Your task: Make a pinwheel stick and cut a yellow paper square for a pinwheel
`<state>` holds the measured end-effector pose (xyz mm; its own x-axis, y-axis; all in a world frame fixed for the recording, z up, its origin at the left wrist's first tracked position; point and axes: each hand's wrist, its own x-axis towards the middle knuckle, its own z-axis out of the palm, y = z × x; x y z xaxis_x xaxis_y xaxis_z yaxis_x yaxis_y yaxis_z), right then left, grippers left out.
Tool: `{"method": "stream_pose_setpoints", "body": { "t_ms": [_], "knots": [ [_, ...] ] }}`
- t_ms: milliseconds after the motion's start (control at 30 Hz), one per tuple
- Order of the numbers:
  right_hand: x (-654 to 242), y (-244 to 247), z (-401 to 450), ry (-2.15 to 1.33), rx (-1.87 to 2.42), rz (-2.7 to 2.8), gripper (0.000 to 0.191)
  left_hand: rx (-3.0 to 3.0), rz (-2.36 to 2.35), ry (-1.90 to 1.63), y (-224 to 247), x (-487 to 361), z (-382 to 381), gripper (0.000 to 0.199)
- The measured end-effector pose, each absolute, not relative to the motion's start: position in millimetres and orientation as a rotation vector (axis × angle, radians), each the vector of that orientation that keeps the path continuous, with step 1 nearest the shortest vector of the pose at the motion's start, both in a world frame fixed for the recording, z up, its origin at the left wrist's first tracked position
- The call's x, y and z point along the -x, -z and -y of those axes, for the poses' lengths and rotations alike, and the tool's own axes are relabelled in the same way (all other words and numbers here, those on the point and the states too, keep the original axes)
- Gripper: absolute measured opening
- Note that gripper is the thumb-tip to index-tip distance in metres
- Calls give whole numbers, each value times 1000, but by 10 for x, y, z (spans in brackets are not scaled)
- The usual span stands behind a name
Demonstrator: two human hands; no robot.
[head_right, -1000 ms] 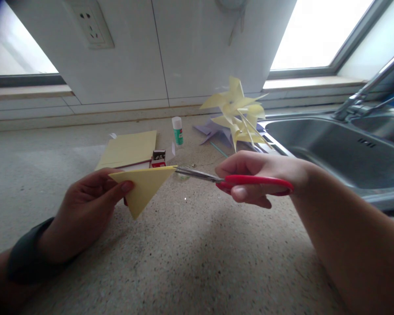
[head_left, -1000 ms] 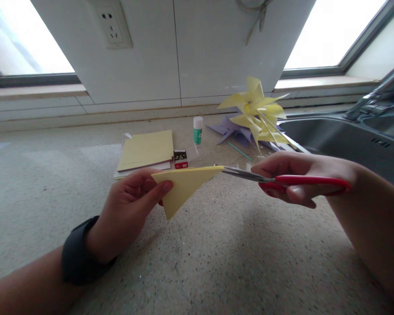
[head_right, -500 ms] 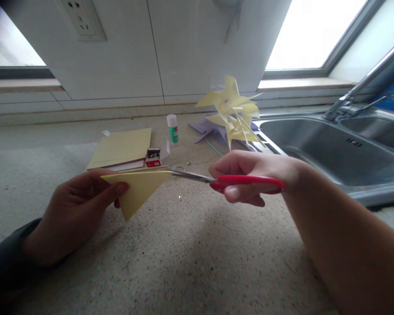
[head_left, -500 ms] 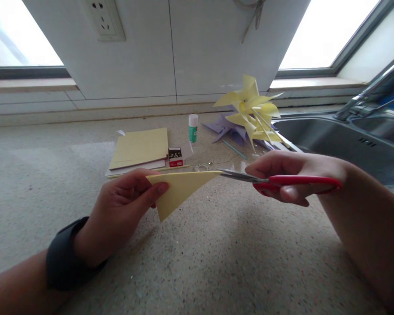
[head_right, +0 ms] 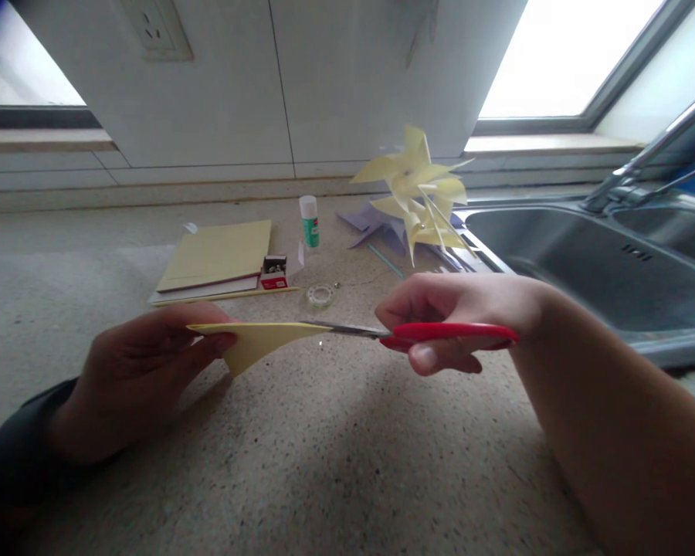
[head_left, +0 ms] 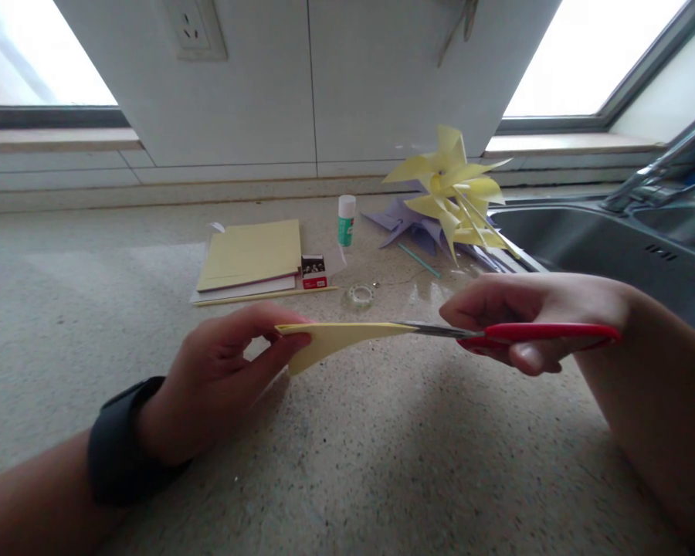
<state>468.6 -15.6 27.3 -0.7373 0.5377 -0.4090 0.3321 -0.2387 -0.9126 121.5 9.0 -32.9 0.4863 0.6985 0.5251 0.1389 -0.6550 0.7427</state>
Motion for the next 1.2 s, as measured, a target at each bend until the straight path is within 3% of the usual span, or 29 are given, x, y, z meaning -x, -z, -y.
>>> {"method": "stream_pose_setpoints", "body": {
  "t_ms": [1200],
  "knots": [
    [-4687, -304, 163, -2135, 1052, 1844, 39, -2204, -573, -1161, 285, -1175, -82, 29]
  ]
}}
